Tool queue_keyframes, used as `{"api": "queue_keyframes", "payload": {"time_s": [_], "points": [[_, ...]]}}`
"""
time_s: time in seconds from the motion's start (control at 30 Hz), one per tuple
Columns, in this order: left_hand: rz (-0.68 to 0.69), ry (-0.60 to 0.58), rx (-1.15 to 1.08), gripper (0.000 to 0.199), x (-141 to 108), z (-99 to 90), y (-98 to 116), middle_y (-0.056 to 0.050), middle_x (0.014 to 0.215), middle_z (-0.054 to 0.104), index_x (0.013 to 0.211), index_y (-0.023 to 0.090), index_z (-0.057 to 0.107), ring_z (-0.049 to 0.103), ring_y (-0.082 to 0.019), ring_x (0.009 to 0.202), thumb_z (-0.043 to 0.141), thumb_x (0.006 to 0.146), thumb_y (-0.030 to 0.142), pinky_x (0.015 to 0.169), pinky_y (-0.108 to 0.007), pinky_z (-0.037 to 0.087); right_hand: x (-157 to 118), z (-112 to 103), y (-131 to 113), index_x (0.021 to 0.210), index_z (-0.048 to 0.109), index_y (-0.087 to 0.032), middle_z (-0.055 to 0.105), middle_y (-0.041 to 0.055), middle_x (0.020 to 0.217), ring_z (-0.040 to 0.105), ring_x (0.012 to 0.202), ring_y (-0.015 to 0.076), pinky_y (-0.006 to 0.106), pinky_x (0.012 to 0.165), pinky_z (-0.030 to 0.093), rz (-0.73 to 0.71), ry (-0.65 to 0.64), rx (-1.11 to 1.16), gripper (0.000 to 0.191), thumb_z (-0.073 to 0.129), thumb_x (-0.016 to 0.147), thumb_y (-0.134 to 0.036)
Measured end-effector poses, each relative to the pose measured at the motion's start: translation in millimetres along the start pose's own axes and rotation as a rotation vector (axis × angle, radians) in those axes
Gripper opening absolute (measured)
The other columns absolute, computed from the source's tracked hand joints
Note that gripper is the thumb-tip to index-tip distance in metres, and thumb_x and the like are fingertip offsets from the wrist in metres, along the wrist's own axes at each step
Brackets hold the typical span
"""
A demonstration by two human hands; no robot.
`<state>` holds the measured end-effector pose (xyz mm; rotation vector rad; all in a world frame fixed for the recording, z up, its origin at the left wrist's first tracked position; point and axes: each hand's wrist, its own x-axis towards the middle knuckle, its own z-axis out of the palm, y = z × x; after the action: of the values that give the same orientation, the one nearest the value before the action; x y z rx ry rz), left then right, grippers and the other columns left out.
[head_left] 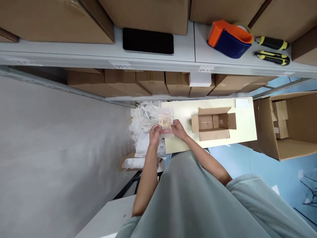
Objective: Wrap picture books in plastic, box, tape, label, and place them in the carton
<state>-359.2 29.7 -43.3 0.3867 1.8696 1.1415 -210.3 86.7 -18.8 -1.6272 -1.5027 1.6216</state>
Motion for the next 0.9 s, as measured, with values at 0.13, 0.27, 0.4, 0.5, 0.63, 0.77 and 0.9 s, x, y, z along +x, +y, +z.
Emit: {"api": "queue_keyframes", "payload": {"time_s": [0.13, 0.27, 0.4, 0.5, 0.63, 0.77, 0.9], "points": [[-0.039, -0.149, -0.155, 0.041, -41.9, -14.0, 32.4, -0.003, 0.091, 0.075, 0.096, 0.022, 0.073, 0.073, -0.017, 0.087, 0.090, 0.072, 0.050, 0.085, -0.029, 0.061, -60.1, -34.4, -11.7, 0.114, 0.050, -0.028, 0.060, -0.0058, 0.078, 0.056, 0.066, 0.0168, 0.028, 0.066, 0.048, -0.038, -0.096, 0.261, 0.016, 0.059, 0.104, -0.036], [-0.085, -0.430, -0.263, 0.048, -88.3, -5.6, 68.1, -0.002, 0.089, 0.076, 0.101, 0.022, 0.078, 0.069, -0.013, 0.080, 0.102, 0.069, 0.050, 0.076, -0.022, 0.057, -118.2, -93.4, -21.3, 0.120, 0.051, -0.029, 0.072, 0.0005, 0.095, 0.070, 0.085, 0.0193, 0.031, 0.078, 0.055, -0.124, -0.098, 0.497, 0.034, 0.066, 0.106, -0.056], [-0.012, -0.538, -0.121, 0.050, -123.9, 36.1, 90.4, -0.003, 0.087, 0.078, 0.104, 0.022, 0.080, 0.069, -0.014, 0.077, 0.101, 0.075, 0.057, 0.074, -0.023, 0.057, -153.7, -144.5, -18.5, 0.126, 0.052, -0.029, 0.079, 0.0054, 0.114, 0.077, 0.105, 0.0229, 0.040, 0.097, 0.062, -0.156, 0.003, 0.564, 0.047, 0.067, 0.104, -0.069], [0.117, -0.557, -0.043, 0.059, -140.6, 79.4, 100.6, -0.008, 0.098, 0.083, 0.105, 0.019, 0.080, 0.076, -0.020, 0.093, 0.100, 0.072, 0.064, 0.088, -0.030, 0.062, -162.4, -175.2, -6.5, 0.128, 0.054, -0.030, 0.080, 0.0071, 0.118, 0.078, 0.112, 0.0253, 0.043, 0.100, 0.063, -0.159, 0.119, 0.546, 0.053, 0.068, 0.102, -0.074], [0.372, -0.531, 0.097, 0.057, -151.2, 127.4, 120.7, -0.011, 0.110, 0.084, 0.113, 0.018, 0.080, 0.079, -0.026, 0.104, 0.087, 0.086, 0.068, 0.098, -0.038, 0.063, -162.0, -218.6, 10.5, 0.124, 0.057, -0.028, 0.079, 0.0119, 0.127, 0.076, 0.124, 0.0264, 0.046, 0.112, 0.061, -0.133, 0.342, 0.422, 0.047, 0.069, 0.102, -0.067], [0.658, -0.504, 0.450, 0.035, -151.4, 160.2, 139.1, -0.009, 0.121, 0.083, 0.122, 0.021, 0.081, 0.076, -0.029, 0.113, 0.069, 0.105, 0.050, 0.107, -0.039, 0.057, -158.2, -271.3, 21.9, 0.134, 0.060, -0.024, 0.071, 0.0182, 0.147, 0.072, 0.134, 0.0277, 0.050, 0.118, 0.059, -0.112, 0.581, 0.105, 0.035, 0.053, 0.111, -0.050], [0.720, -0.605, 0.725, 0.030, -141.9, 193.0, 126.6, -0.009, 0.126, 0.082, 0.127, 0.021, 0.079, 0.075, -0.032, 0.117, 0.058, 0.108, 0.030, 0.106, -0.039, 0.055, -147.1, -315.8, 33.8, 0.132, 0.068, -0.023, 0.065, 0.0204, 0.153, 0.061, 0.147, 0.0332, 0.057, 0.122, 0.054, -0.118, 0.608, -0.272, 0.031, 0.047, 0.111, -0.033]]}}
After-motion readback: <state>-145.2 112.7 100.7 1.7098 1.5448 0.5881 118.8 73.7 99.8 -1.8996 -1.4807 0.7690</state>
